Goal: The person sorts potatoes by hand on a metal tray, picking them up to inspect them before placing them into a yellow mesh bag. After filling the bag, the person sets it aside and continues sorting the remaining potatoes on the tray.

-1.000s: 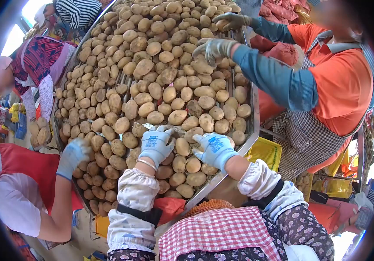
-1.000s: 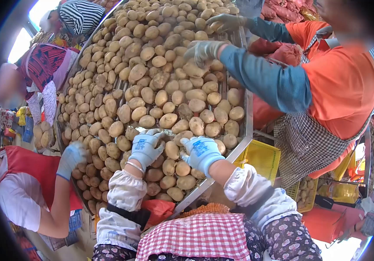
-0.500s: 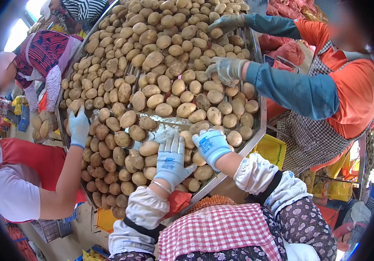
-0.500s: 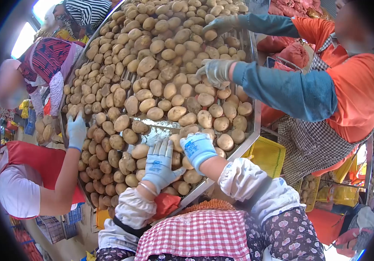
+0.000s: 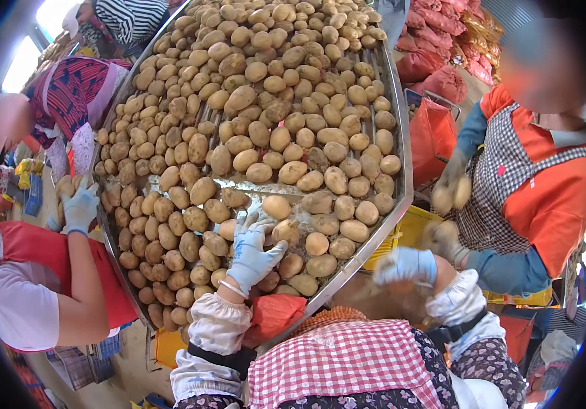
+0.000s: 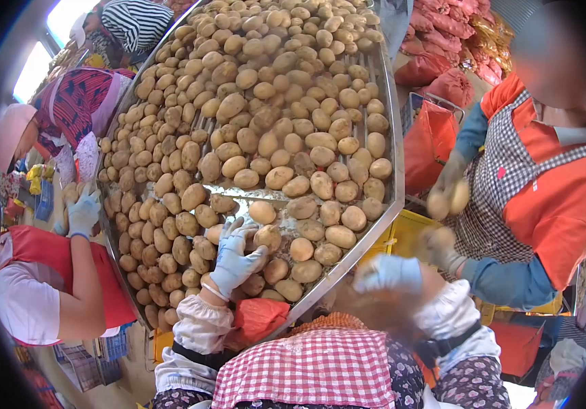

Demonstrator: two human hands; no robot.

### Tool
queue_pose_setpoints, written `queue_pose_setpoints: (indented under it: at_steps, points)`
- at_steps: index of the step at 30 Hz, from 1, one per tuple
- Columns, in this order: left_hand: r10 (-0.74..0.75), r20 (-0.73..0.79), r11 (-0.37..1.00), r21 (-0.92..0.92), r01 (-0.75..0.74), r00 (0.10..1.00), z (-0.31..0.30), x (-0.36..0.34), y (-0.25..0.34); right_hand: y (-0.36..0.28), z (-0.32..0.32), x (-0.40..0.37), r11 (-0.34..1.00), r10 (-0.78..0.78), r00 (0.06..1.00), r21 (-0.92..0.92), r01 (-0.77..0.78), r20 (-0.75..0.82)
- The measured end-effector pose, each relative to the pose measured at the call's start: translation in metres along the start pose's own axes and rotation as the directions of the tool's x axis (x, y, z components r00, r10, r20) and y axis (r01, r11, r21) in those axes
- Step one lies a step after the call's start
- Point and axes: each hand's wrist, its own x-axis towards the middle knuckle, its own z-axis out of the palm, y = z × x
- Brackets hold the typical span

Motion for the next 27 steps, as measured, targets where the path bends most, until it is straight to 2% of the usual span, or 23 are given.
queue_pose_setpoints:
  at_steps: [1,2,3,4,5,7,8,9,10,11,12,13,15,16,17,19,20,21,22,23,24,25,27]
  points:
    - [0.007,0.000,1.000,-0.003,-0.007,1.000,-0.001,-0.001,0.001,0.003,0.007,-0.007,0.974,0.117,0.992,-0.203,-0.105,0.051]
    - [-0.137,0.080,0.916,-0.370,0.157,0.987,-0.003,-0.003,0.004,0.000,0.015,-0.013,0.781,0.185,0.964,-0.566,-0.263,-0.191]
    - [-0.236,0.213,0.675,-0.666,0.318,0.948,-0.007,-0.004,0.011,-0.005,0.018,-0.012,0.783,0.192,0.962,-0.561,-0.269,-0.193]
    - [-0.227,0.427,0.327,-0.813,0.481,0.875,-0.029,-0.001,0.035,-0.010,0.019,-0.010,0.957,0.064,0.958,-0.255,-0.138,-0.281]
    - [-0.222,0.438,0.322,-0.811,0.489,0.871,-0.036,-0.001,0.045,-0.016,0.024,-0.008,0.996,-0.023,0.915,0.066,0.054,-0.402]
    - [-0.104,0.458,0.363,-0.809,0.462,0.883,-0.042,0.001,0.056,-0.064,0.029,0.002,0.951,-0.304,0.790,-0.212,0.223,-0.532]
    - [-0.049,0.437,0.437,-0.799,0.412,0.898,-0.041,0.002,0.060,-0.092,0.029,0.006,0.919,-0.377,0.773,-0.312,0.243,-0.510]
    - [-0.051,0.438,0.437,-0.798,0.415,0.897,-0.041,0.002,0.063,-0.113,0.032,0.012,0.875,-0.447,0.756,-0.409,0.259,-0.478]
    - [-0.159,0.462,0.348,-0.801,0.488,0.872,-0.041,0.000,0.064,-0.118,0.039,0.023,0.874,-0.451,0.754,-0.408,0.264,-0.477]
    - [-0.265,0.486,0.248,-0.800,0.546,0.833,-0.042,-0.002,0.065,-0.120,0.045,0.038,0.790,-0.606,0.633,-0.459,0.407,-0.481]
    - [-0.272,0.481,0.246,-0.803,0.543,0.834,-0.041,-0.006,0.069,-0.122,0.052,0.047,0.679,-0.734,0.489,-0.512,0.526,-0.471]
    - [-0.327,0.393,0.141,-0.879,0.456,0.859,-0.041,-0.010,0.074,-0.126,0.061,0.049,0.674,-0.738,0.491,-0.517,0.527,-0.462]
    - [-0.457,0.216,-0.045,-0.974,0.220,0.863,-0.040,-0.018,0.080,-0.133,0.084,0.054,0.547,-0.835,0.340,-0.726,0.418,-0.433]
    - [-0.507,0.009,0.276,-0.946,0.172,0.862,-0.036,-0.022,0.078,-0.137,0.091,0.063,0.519,-0.854,0.247,-0.703,0.487,-0.459]
    - [-0.515,-0.003,0.273,-0.948,0.161,0.857,-0.036,-0.029,0.068,-0.142,0.094,0.061,0.507,-0.861,0.249,-0.710,0.489,-0.443]
    - [-0.351,-0.027,0.699,-0.673,0.243,0.936,-0.043,-0.037,0.050,-0.158,0.096,0.052,0.596,-0.764,0.547,-0.699,0.396,-0.342]
    - [-0.370,-0.024,0.584,-0.783,0.213,0.929,-0.044,-0.038,0.053,-0.158,0.092,0.059,0.512,-0.768,0.585,-0.798,0.318,-0.260]
    - [-0.380,-0.023,0.582,-0.783,0.220,0.925,-0.042,-0.040,0.045,-0.158,0.094,0.062,0.511,-0.767,0.590,-0.796,0.325,-0.252]
    - [-0.114,-0.217,0.901,-0.434,0.009,0.970,-0.038,-0.042,0.033,-0.158,0.096,0.064,0.508,-0.716,0.663,-0.814,0.282,-0.217]
    - [0.211,-0.268,0.977,0.028,-0.211,0.940,-0.035,-0.044,0.025,-0.159,0.098,0.065,0.495,-0.658,0.731,-0.835,0.239,-0.180]
    - [-0.086,-0.158,0.929,-0.369,0.022,0.984,-0.042,-0.045,0.035,-0.152,0.099,0.071,0.502,-0.673,0.722,-0.815,0.288,-0.159]
    - [-0.099,-0.165,0.931,-0.364,0.033,0.981,-0.038,-0.047,0.036,-0.149,0.101,0.075,0.492,-0.677,0.721,-0.817,0.300,-0.143]
    - [-0.113,-0.213,0.909,-0.417,0.014,0.971,-0.031,-0.055,0.036,-0.143,0.106,0.079,0.579,-0.681,0.709,-0.728,0.368,-0.183]
